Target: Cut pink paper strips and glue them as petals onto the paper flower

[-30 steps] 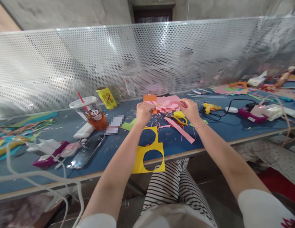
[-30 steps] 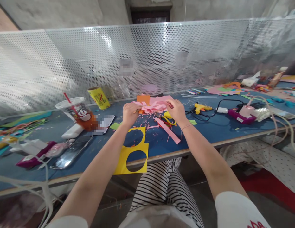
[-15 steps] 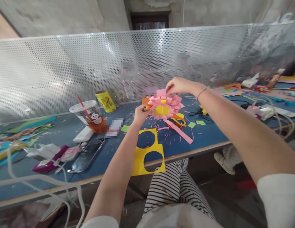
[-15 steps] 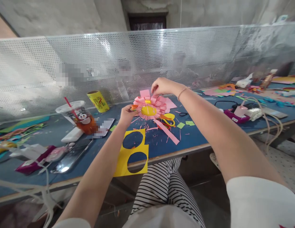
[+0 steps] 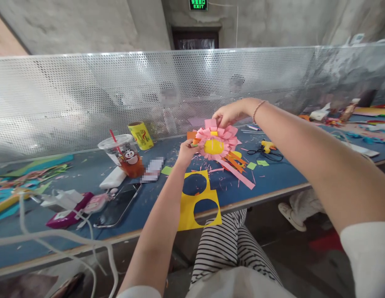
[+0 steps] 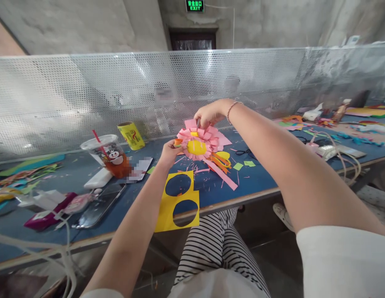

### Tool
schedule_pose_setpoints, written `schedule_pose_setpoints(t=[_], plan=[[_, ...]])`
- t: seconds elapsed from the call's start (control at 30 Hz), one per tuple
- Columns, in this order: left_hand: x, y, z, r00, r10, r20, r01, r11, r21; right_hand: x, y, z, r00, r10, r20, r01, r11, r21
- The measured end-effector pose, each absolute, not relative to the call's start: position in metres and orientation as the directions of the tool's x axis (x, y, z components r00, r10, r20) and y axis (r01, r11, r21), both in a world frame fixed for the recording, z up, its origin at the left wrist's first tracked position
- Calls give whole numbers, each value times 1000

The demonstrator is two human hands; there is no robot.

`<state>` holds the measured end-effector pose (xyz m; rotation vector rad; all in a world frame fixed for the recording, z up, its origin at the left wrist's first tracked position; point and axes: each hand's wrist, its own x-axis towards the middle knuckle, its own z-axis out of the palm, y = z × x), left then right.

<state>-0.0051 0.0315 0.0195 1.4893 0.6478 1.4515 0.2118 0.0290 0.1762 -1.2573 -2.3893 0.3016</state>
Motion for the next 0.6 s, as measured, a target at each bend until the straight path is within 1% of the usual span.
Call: schedule_pose_setpoints(t=[0.07, 0.1, 0.23, 0.3, 0.37, 0.47, 0.53, 0.6], plan=[[-6, 33, 19, 166, 866, 471, -218, -434, 874, 211, 30, 178, -444, 854, 271, 759, 520, -392], [-6, 33, 18, 168, 866, 470, -212, -434, 875, 211, 30, 179, -442, 856, 266, 764, 515, -389], [-7, 33, 18, 182, 863, 471, -209, -434, 876, 206, 26, 179, -529, 823, 206, 746, 567, -351], [-7, 33, 19, 186, 859, 476, -212, -438, 874, 203, 22, 179, -496, 851, 173, 770, 524, -364], [-7, 33, 19, 185, 860, 475, -204, -440, 875, 200, 19, 179, -459, 882, 104, 798, 461, -387], [-8, 33, 18, 180, 863, 471, -186, -441, 878, 198, 14, 181, -489, 872, -17, 802, 442, -402], [-8, 33, 18, 179, 861, 476, -180, -447, 876, 197, 11, 182, -496, 868, -16, 799, 449, -401], [-7, 33, 19, 177, 858, 482, -174, -455, 873, 196, 10, 181, -500, 865, 53, 787, 479, -390]])
